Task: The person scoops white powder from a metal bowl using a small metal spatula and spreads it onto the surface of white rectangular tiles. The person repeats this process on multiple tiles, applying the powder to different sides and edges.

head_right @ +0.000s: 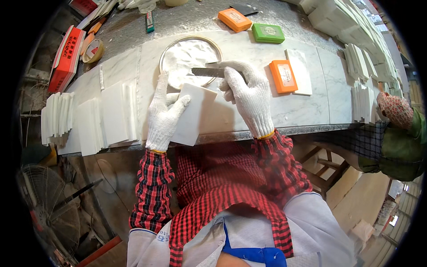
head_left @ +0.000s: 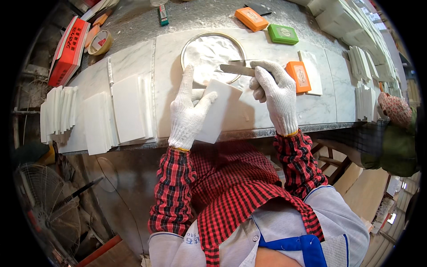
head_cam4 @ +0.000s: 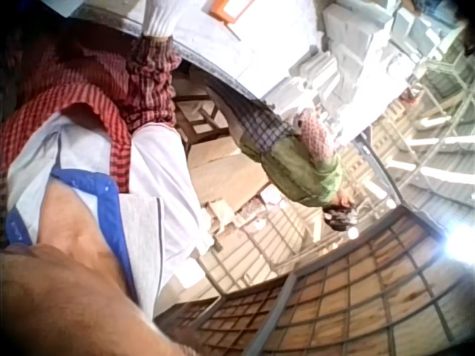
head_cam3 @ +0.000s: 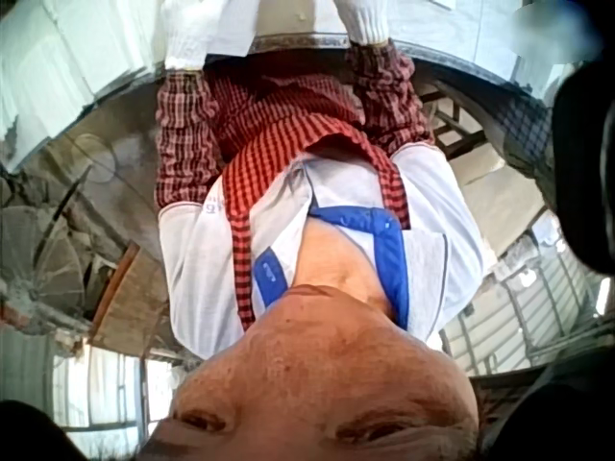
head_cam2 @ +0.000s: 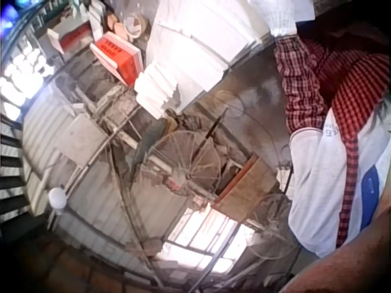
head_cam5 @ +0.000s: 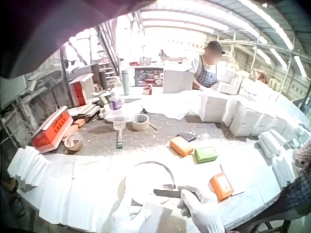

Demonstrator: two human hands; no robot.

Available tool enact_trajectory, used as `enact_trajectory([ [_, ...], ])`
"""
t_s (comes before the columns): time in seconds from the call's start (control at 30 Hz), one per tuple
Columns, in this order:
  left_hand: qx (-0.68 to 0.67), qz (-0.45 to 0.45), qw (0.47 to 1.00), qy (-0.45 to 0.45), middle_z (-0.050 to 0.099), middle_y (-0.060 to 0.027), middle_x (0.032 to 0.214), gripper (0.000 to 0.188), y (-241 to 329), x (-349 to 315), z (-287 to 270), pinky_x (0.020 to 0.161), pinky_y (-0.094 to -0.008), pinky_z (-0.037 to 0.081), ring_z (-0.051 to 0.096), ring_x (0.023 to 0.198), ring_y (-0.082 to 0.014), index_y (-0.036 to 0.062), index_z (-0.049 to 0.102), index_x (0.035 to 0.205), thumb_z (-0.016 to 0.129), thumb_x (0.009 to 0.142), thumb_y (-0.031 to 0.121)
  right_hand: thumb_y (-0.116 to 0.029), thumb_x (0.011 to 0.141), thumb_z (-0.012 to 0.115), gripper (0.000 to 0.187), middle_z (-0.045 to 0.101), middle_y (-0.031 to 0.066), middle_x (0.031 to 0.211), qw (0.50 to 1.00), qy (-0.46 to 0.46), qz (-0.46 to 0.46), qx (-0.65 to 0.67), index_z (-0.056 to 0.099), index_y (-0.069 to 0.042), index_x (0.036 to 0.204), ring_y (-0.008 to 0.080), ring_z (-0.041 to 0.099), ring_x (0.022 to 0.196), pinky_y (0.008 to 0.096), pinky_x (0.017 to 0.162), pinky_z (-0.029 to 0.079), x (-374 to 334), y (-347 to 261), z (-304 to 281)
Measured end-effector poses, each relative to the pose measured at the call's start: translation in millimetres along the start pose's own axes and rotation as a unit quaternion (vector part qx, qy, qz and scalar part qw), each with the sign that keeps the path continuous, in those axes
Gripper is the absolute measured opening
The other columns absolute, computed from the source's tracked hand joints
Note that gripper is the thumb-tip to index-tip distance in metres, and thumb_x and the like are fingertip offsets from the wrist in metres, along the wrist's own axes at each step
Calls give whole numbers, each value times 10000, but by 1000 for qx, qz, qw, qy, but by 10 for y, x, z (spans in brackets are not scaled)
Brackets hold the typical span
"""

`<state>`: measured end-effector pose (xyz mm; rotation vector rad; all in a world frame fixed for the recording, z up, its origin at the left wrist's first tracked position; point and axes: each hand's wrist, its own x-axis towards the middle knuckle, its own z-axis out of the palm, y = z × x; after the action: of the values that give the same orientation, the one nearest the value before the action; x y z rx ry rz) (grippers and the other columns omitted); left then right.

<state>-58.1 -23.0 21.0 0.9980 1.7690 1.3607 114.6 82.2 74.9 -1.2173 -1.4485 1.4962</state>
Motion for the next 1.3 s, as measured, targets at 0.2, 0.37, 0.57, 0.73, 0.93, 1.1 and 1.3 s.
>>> enact_trajectory([
  [0.2, -18, -6, 1000, 3, 768, -148, 959, 840, -32, 40, 27, 775, -317, 586, 741, 851, -174, 53, 326, 1589, 770, 878, 104, -99, 1001, 601, 216, 688, 56, 780, 997, -20, -46, -56, 711, 9, 1152, 64, 604, 624, 219, 552, 476, -33, -75, 7],
  [0.37, -27, -21, 999, 4, 765, -129, 963, 825, -3, 37, 43, 781, -307, 579, 734, 851, -156, 52, 339, 1585, 766, 880, 90, -90, 998, 606, 209, 696, 62, 787, 997, -11, -51, -60, 715, -6, 1154, 67, 622, 641, 226, 560, 489, -16, -88, -16],
  [0.57, -22, -19, 1000, 1, 765, -123, 962, 820, -11, 29, 55, 784, -306, 577, 731, 856, -148, 54, 347, 1583, 768, 879, 84, -74, 995, 614, 193, 695, 73, 796, 990, -16, -99, -101, 714, -9, 1147, 79, 643, 655, 230, 578, 507, -64, -97, -21],
  [0.73, 8, -16, 1000, -3, 767, -129, 964, 817, 29, 52, 24, 790, -311, 581, 735, 858, -157, 58, 344, 1584, 763, 883, 92, -60, 992, 625, 187, 697, 59, 792, 968, 21, -190, -165, 708, 15, 1142, 76, 643, 654, 223, 569, 503, 21, 30, -13],
  [0.93, -34, -43, 998, -10, 767, -140, 980, 811, 12, 56, 22, 798, -318, 590, 739, 876, -175, 70, 340, 1588, 752, 890, 95, -113, 1007, 616, 214, 675, 43, 759, 991, 2, -70, -116, 703, 13, 1157, 62, 589, 596, 211, 536, 463, 90, 188, -24],
  [1.1, -42, -39, 998, -13, 764, -136, 976, 813, -17, 57, 9, 798, -319, 587, 734, 867, -171, 80, 332, 1594, 748, 896, 96, -157, 1014, 609, 249, 666, 38, 765, 999, 8, -12, -36, 695, 9, 1178, 47, 548, 588, 192, 528, 431, 64, 4, -76],
  [1.3, -26, -35, 999, -16, 761, -140, 990, 810, -27, 48, 12, 810, -314, 574, 727, 871, -165, 83, 335, 1594, 745, 896, 108, -123, 1008, 607, 219, 682, 57, 781, 996, -10, -39, -74, 705, 5, 1156, 66, 600, 629, 214, 560, 475, -25, -103, 4],
])
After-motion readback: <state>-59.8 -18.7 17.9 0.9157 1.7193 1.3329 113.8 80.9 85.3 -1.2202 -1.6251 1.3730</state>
